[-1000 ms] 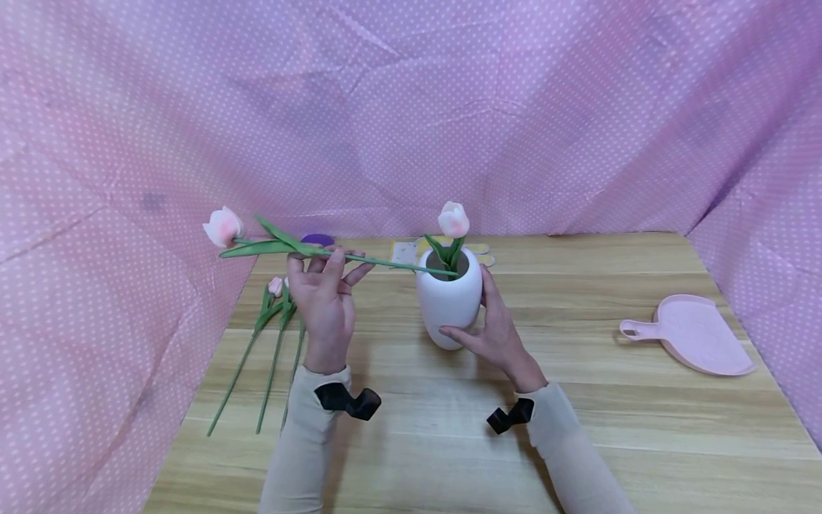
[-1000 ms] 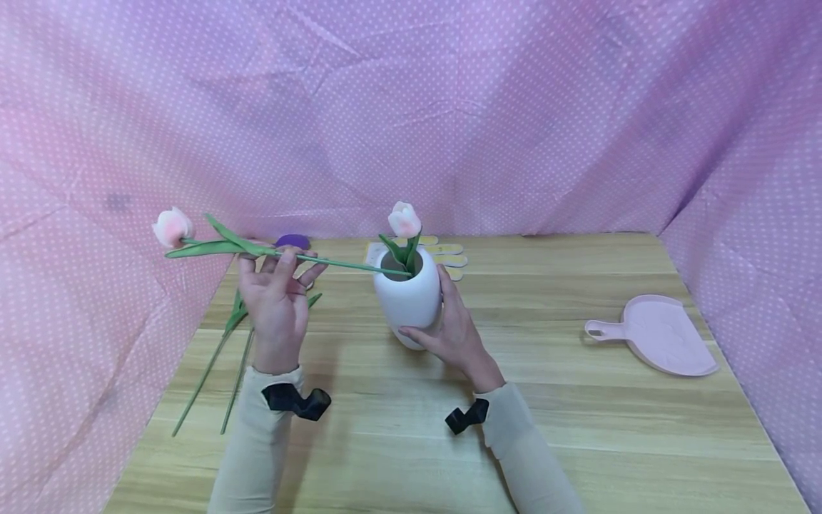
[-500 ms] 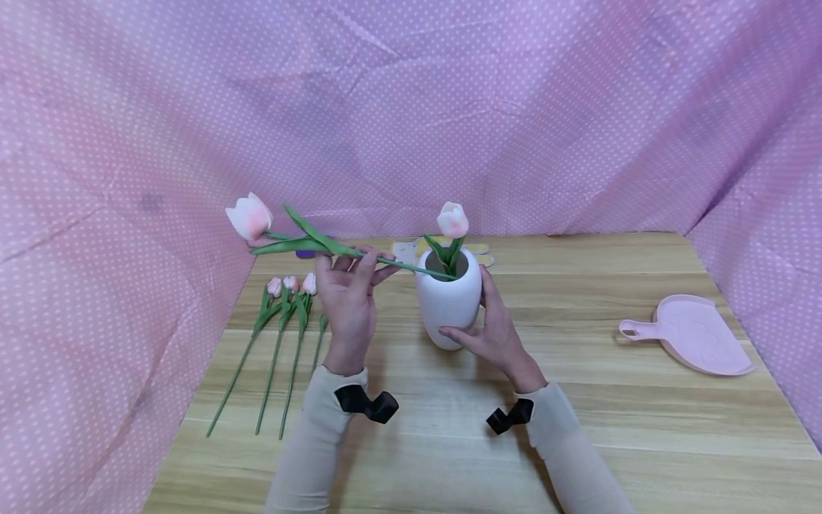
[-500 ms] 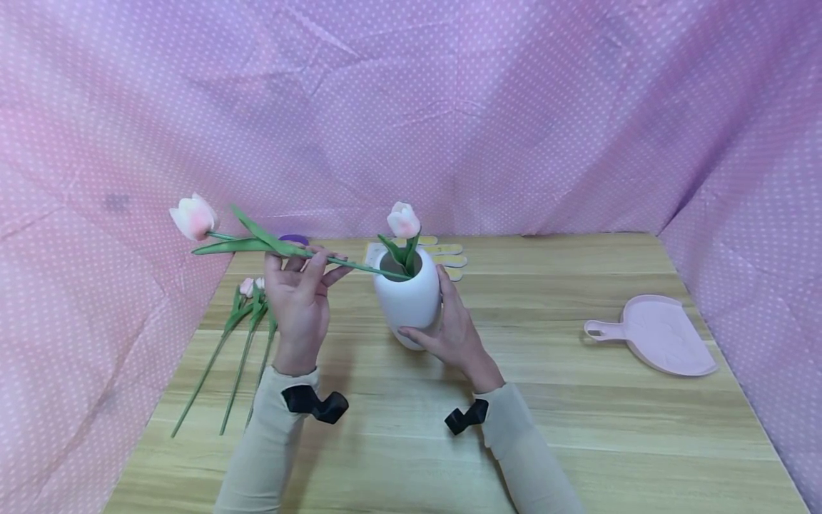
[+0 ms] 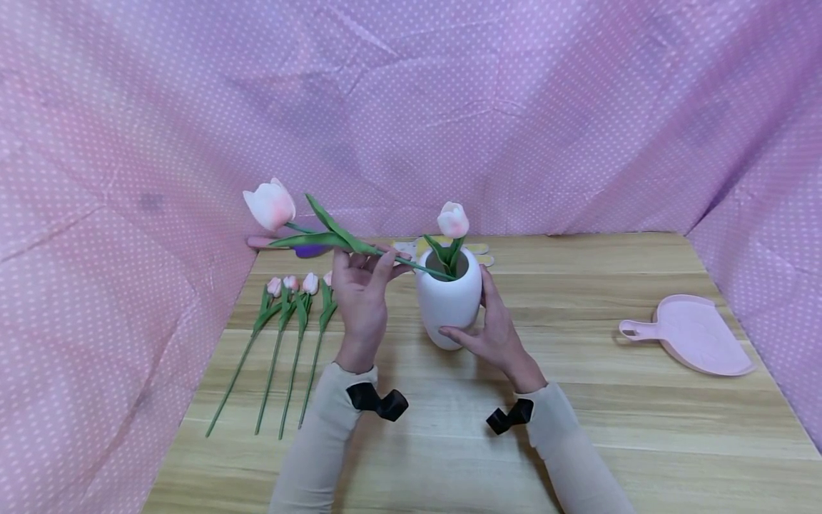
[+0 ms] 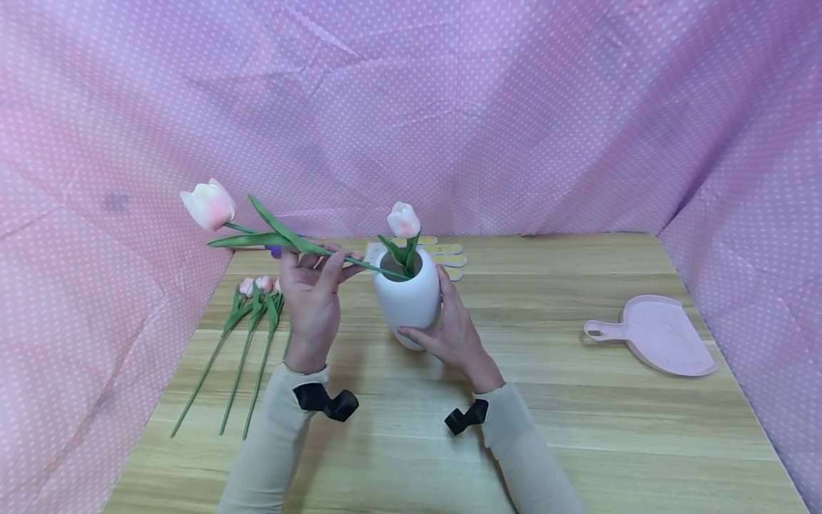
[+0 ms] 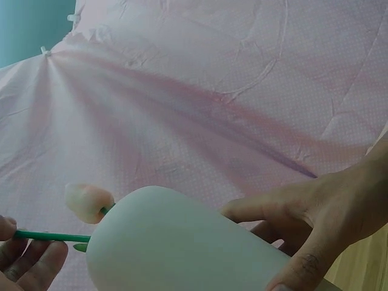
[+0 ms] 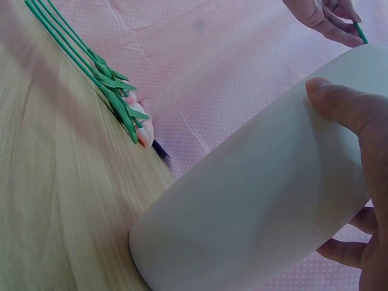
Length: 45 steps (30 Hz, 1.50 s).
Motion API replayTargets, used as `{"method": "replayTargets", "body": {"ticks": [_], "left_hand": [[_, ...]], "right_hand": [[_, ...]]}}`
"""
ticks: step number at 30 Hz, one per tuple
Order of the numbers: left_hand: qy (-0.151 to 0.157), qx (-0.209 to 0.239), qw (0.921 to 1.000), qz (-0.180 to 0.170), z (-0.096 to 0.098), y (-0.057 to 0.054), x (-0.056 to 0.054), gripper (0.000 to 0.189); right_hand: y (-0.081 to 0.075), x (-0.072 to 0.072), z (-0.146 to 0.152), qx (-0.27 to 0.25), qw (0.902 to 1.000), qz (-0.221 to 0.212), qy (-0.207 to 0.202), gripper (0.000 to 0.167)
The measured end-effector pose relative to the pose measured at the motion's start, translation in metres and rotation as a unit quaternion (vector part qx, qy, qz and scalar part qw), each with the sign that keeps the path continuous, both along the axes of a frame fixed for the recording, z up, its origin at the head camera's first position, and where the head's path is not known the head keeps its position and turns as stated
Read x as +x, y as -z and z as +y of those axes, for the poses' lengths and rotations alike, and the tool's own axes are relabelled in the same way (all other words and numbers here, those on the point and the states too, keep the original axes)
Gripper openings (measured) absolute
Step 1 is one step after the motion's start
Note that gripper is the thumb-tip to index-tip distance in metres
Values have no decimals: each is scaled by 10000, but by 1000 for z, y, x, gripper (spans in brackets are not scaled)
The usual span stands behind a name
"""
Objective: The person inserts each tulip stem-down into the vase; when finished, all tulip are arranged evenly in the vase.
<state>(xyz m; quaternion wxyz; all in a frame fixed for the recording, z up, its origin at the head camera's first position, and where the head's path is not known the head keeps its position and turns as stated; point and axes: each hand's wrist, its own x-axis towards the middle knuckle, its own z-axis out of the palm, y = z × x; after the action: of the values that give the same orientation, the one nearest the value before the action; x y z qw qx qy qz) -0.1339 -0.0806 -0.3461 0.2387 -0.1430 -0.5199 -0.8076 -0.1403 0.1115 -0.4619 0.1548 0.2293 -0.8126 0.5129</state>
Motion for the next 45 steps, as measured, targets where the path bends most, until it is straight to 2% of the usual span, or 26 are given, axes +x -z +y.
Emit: {"method": "replayTargets", "body": {"ticks": [6,11,16,19,24,29,36,45], "left_hand": [[32,-262,9996,-40,4,1,-1,34],[-102,-511,9985,-172,8,2,-1,31],[-254,-819,9962,-151,11,5,-2,27],[-413,-1192,9919,-172,12,7,-1,21],[-617,-1846,9808,-147,14,10,-1,25],[-707,-2227,9723,-106,15,12,0,22],[-729,-2462,9665,-62,15,17,-1,25],[-717,-2483,9660,6,12,19,1,34]], "right_hand": [[-1,0,0,-8,10000,-32,-12,121],[-1,0,0,-21,10000,-30,-83,121],[-1,-1,1,-77,9998,-5,-182,121],[-1,-1,1,-85,9998,29,-171,120],[0,0,0,-117,9998,64,-144,119],[1,-1,1,-66,9999,87,-90,121],[1,-1,0,-45,9999,78,-67,122],[1,-1,0,-81,9998,154,-110,121]]}}
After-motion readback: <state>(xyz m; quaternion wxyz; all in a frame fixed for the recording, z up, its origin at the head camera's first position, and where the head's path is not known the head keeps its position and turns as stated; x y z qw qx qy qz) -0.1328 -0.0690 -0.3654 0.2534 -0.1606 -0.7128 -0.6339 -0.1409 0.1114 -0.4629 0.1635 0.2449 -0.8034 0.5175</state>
